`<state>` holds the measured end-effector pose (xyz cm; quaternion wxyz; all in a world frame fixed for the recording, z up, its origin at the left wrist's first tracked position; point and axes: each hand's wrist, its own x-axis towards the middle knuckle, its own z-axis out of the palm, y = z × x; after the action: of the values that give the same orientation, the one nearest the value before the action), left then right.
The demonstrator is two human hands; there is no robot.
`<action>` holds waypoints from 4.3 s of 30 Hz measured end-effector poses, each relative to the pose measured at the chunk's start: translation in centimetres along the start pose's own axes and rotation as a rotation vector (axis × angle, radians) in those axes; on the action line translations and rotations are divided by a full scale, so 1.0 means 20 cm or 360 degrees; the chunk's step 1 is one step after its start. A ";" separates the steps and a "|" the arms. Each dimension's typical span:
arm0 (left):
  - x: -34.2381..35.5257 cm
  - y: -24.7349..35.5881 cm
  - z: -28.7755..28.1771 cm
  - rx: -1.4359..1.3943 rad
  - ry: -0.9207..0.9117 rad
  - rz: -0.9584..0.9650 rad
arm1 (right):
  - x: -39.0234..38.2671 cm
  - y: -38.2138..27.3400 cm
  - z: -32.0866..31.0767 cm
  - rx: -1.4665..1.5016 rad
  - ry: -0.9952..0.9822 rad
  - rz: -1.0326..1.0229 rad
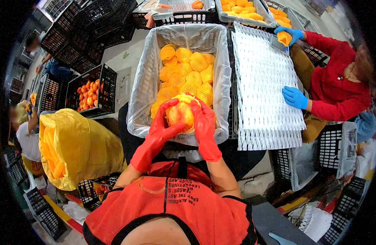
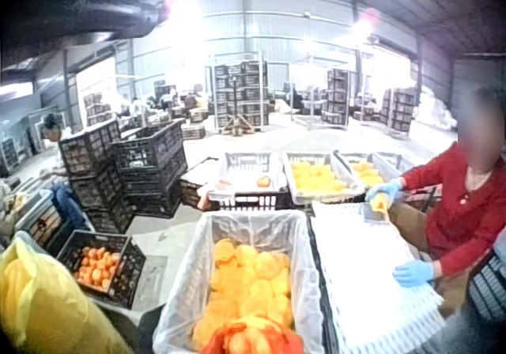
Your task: The person puts yellow mesh sleeves onto individual fruits and then packs the sleeved fruit into a plastic-lined crate.
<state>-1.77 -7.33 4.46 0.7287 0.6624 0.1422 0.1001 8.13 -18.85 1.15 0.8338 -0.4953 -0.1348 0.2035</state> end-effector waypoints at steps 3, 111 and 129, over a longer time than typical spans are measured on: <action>0.01 0.04 0.00 -0.0221 -0.0053 -0.0117 | 0.00 -0.02 -0.02 -0.0062 -0.0067 -0.0075; 0.05 -0.04 -0.13 0.0998 0.0468 0.0787 | -0.04 -0.12 0.00 -0.1578 -0.0052 -0.1044; 0.09 -0.03 -0.16 0.0803 0.0284 0.0077 | -0.02 -0.17 0.08 -0.1325 -0.0258 -0.0864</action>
<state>-1.18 -3.75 3.38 0.5226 0.8147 0.2105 0.1369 7.71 -19.19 4.89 0.5751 -0.7156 -0.3929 -0.0540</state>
